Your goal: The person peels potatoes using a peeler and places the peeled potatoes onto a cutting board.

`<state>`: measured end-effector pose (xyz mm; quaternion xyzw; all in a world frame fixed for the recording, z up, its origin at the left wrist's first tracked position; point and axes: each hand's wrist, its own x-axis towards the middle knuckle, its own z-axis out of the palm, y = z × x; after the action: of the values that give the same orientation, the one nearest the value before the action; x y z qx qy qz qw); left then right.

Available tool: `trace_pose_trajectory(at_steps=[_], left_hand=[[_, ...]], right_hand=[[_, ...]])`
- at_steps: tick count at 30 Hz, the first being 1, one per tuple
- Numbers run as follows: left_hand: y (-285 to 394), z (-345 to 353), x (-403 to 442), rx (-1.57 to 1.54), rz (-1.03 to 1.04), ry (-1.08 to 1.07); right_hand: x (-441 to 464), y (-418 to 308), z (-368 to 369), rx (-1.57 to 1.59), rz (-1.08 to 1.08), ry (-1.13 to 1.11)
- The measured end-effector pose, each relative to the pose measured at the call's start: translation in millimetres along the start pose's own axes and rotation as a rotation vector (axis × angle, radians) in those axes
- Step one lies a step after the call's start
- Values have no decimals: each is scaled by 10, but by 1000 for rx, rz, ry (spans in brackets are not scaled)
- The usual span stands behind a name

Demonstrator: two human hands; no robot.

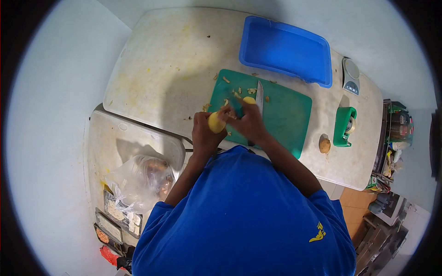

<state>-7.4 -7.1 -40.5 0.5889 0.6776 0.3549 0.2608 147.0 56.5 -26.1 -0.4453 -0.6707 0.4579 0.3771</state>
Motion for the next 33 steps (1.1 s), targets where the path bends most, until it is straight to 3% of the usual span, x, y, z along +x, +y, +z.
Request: trace_pose_trajectory(at_steps=[2, 5, 8, 11, 14, 26, 29, 32, 33], left_hand=[[-156, -25, 12, -304, -134, -81], [27, -157, 37, -940, -511, -208], [-335, -111, 4, -1719, -534, -403], [-180, -151, 40, -1846, -608, -408], [-40, -130, 55, -1789, -660, -288], [-188, -153, 7, -2033, -694, -347], [-336, -145, 3, -2146, -649, -461], [-392, -182, 27, -2048, -384, -569], [-371, -214, 26, -1941, -396, -509]], right_hand=[[97, -7, -95, 261, 45, 144], [297, 40, -377, -315, 208, -13], [205, 634, -319, -561, -134, 156], [115, 228, -405, -297, 250, -54], [-31, 148, -323, -151, 187, -31], [-159, -151, -299, -80, 151, -109], [-178, -117, -248, -101, 91, -101], [-181, -126, -201, -58, 53, -79], [-181, -130, -206, -59, 58, -78]])
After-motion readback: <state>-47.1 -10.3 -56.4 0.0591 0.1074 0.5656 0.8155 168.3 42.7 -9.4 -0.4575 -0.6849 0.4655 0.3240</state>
